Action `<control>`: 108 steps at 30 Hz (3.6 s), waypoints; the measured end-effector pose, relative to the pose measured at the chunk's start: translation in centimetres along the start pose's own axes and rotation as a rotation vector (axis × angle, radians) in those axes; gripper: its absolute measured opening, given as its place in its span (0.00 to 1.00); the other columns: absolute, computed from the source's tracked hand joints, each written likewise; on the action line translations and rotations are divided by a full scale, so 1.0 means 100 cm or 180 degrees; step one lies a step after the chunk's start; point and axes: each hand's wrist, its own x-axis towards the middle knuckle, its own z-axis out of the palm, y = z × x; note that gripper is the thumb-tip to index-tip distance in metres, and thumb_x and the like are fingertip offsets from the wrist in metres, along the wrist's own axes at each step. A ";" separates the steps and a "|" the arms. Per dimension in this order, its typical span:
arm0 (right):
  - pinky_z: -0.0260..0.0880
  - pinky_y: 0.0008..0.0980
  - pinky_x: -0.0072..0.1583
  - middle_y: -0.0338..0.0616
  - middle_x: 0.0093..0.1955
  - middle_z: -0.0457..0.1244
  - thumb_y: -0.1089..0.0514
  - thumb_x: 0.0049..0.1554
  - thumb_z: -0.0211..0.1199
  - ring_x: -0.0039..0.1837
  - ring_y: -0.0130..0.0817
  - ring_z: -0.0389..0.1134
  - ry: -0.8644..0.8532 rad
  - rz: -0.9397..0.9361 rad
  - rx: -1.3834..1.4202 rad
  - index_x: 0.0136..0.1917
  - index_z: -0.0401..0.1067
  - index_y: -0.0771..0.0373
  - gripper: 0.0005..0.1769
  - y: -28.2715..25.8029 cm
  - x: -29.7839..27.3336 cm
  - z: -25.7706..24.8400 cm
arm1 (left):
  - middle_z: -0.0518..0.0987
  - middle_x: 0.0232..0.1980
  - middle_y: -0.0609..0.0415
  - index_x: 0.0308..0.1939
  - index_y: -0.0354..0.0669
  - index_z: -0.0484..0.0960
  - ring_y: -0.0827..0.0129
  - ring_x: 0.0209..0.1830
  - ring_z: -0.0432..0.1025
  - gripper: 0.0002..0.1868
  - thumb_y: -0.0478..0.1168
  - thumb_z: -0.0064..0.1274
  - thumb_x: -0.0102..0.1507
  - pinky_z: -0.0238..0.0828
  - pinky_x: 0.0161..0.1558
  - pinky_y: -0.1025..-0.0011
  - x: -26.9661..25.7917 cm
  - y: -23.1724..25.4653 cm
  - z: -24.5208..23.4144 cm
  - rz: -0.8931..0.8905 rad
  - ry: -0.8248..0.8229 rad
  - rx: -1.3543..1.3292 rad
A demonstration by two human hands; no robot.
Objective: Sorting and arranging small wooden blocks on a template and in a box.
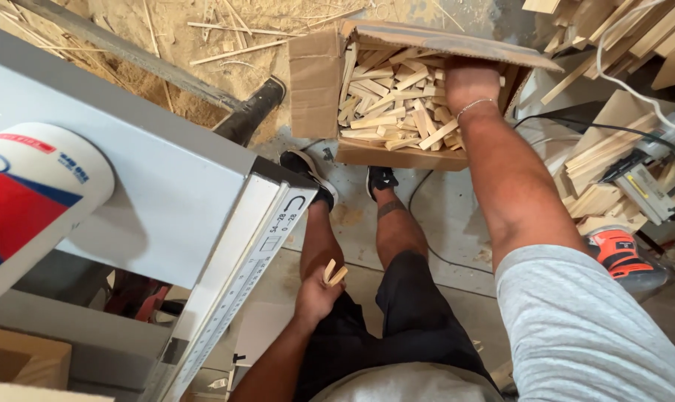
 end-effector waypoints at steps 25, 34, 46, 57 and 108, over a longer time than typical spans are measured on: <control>0.70 0.57 0.50 0.38 0.50 0.74 0.55 0.63 0.45 0.55 0.47 0.75 -0.0439 -0.0038 0.0011 0.57 0.81 0.49 0.22 0.006 0.015 0.026 | 0.82 0.31 0.49 0.42 0.53 0.82 0.60 0.39 0.79 0.18 0.52 0.67 0.53 0.73 0.42 0.69 0.002 0.001 -0.003 0.0357 0.0441 -0.0210; 0.68 0.55 0.50 0.35 0.50 0.73 0.53 0.64 0.45 0.53 0.43 0.74 -0.0008 -0.0303 -0.0210 0.57 0.80 0.47 0.21 0.016 0.017 0.045 | 0.82 0.33 0.48 0.43 0.54 0.81 0.57 0.41 0.80 0.19 0.52 0.67 0.52 0.73 0.44 0.66 -0.004 0.006 0.001 0.0301 0.0427 -0.0119; 0.74 0.46 0.61 0.39 0.53 0.74 0.43 0.64 0.49 0.60 0.42 0.74 -0.0670 -0.0737 -0.0075 0.60 0.80 0.46 0.21 0.028 -0.028 -0.061 | 0.81 0.29 0.50 0.40 0.53 0.82 0.62 0.36 0.78 0.17 0.51 0.67 0.51 0.72 0.40 0.70 -0.002 0.000 0.007 0.0371 0.0451 -0.0334; 0.82 0.26 0.41 0.41 0.46 0.66 0.63 0.60 0.65 0.40 0.29 0.72 0.0331 0.0172 0.5913 0.64 0.68 0.66 0.19 0.037 -0.126 -0.155 | 0.79 0.26 0.54 0.40 0.55 0.85 0.68 0.29 0.76 0.16 0.48 0.70 0.50 0.69 0.34 0.75 -0.031 0.031 0.002 0.0802 0.0700 -0.0941; 0.80 0.49 0.46 0.58 0.57 0.63 0.60 0.54 0.65 0.52 0.50 0.71 0.0067 -0.1767 0.3161 0.66 0.68 0.71 0.28 -0.476 -0.358 -0.657 | 0.82 0.57 0.50 0.60 0.57 0.76 0.45 0.58 0.76 0.26 0.54 0.53 0.58 0.72 0.60 0.47 -0.316 -0.191 -0.402 0.1785 0.3213 -0.1121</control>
